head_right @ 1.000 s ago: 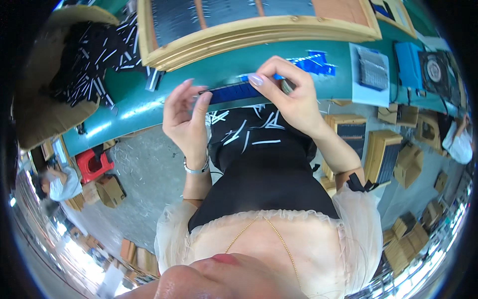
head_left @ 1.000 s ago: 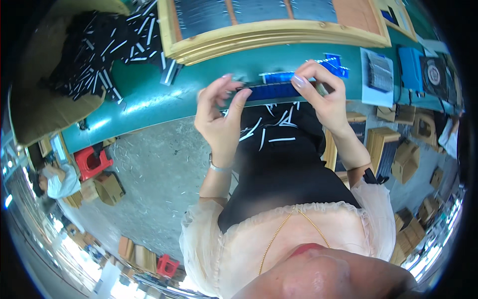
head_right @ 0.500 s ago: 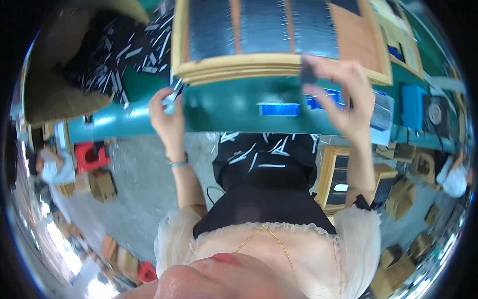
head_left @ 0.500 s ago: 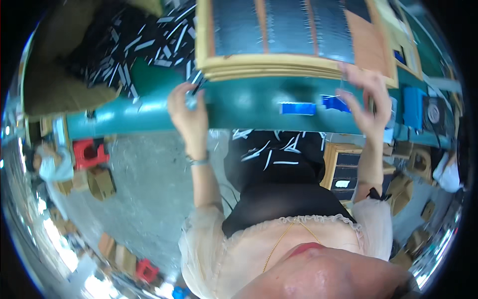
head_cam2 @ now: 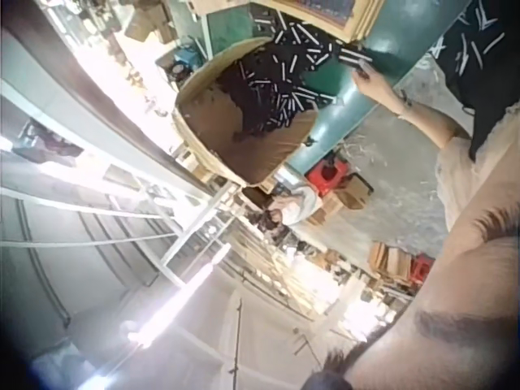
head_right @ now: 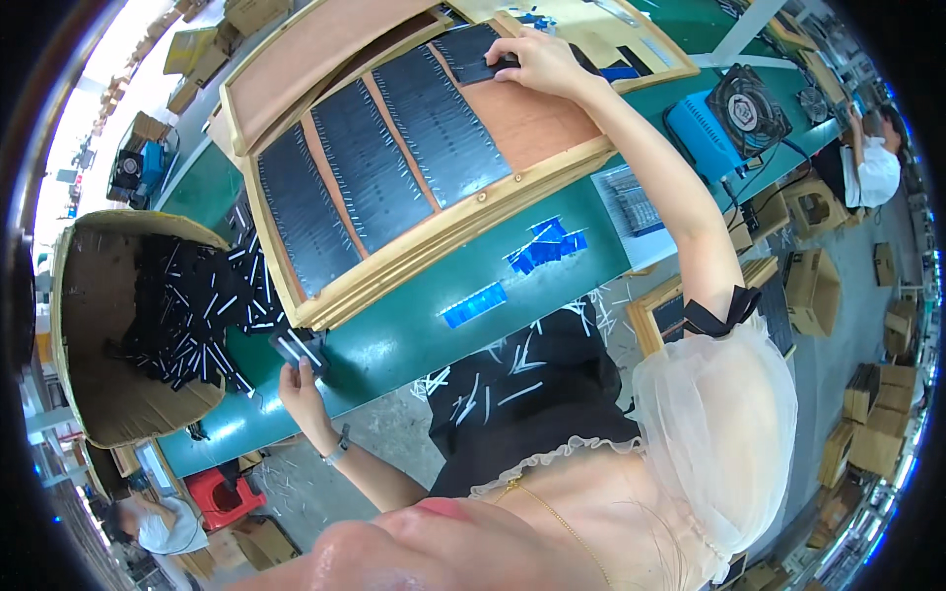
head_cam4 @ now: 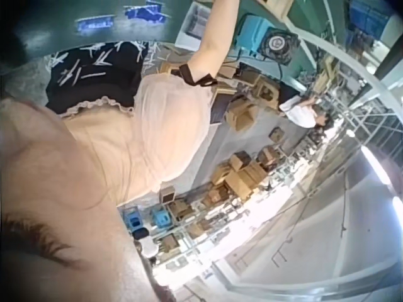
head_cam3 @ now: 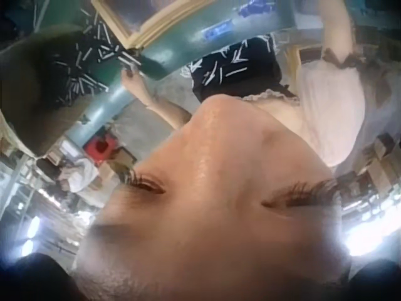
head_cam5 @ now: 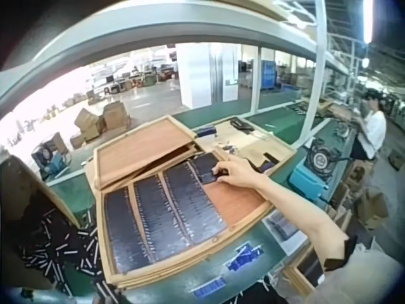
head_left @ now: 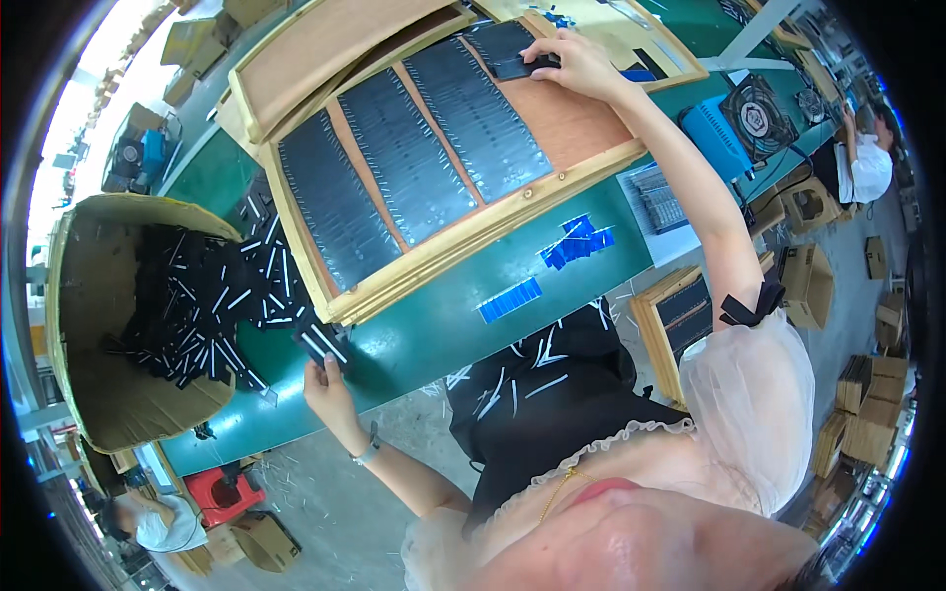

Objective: Assembling small blue rectangular components onto black strips at a factory workbench.

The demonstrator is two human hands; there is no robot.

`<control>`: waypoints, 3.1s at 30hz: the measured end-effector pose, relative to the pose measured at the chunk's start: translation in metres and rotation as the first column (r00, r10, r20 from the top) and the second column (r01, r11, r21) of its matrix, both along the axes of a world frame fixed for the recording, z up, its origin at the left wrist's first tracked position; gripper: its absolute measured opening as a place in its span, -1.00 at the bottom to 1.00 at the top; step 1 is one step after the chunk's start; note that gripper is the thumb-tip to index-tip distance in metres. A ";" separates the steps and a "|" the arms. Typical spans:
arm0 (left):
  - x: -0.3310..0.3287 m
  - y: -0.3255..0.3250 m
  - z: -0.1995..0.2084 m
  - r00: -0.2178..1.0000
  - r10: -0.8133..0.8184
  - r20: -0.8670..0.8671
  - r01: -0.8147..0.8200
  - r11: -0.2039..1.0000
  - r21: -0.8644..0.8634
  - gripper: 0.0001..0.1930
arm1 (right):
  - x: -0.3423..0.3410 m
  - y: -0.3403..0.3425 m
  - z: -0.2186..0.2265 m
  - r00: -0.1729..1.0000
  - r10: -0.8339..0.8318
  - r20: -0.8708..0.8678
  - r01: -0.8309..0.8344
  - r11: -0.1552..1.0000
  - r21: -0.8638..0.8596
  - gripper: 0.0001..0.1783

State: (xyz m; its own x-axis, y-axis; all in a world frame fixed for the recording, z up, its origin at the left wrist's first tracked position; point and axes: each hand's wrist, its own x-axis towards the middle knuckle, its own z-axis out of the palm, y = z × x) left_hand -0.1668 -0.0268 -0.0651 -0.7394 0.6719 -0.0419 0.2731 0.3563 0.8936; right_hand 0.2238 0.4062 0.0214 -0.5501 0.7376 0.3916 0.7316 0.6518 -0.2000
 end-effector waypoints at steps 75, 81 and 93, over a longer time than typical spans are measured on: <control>0.143 -0.002 0.019 0.553 -0.446 0.704 0.018 0.851 0.524 -0.50 | -0.034 -0.270 -0.077 0.895 0.310 -0.322 -0.396 0.884 -0.248 -0.44; 0.155 0.001 0.012 0.696 -0.398 0.598 0.153 0.896 0.418 -0.49 | -0.034 -0.275 -0.032 0.849 0.248 -0.466 -0.436 0.829 -0.352 -0.44; 0.177 0.029 0.032 0.693 -0.599 0.400 0.248 0.720 0.648 -0.50 | -0.038 -0.289 0.005 0.737 0.435 -0.517 -0.606 0.765 -0.220 -0.49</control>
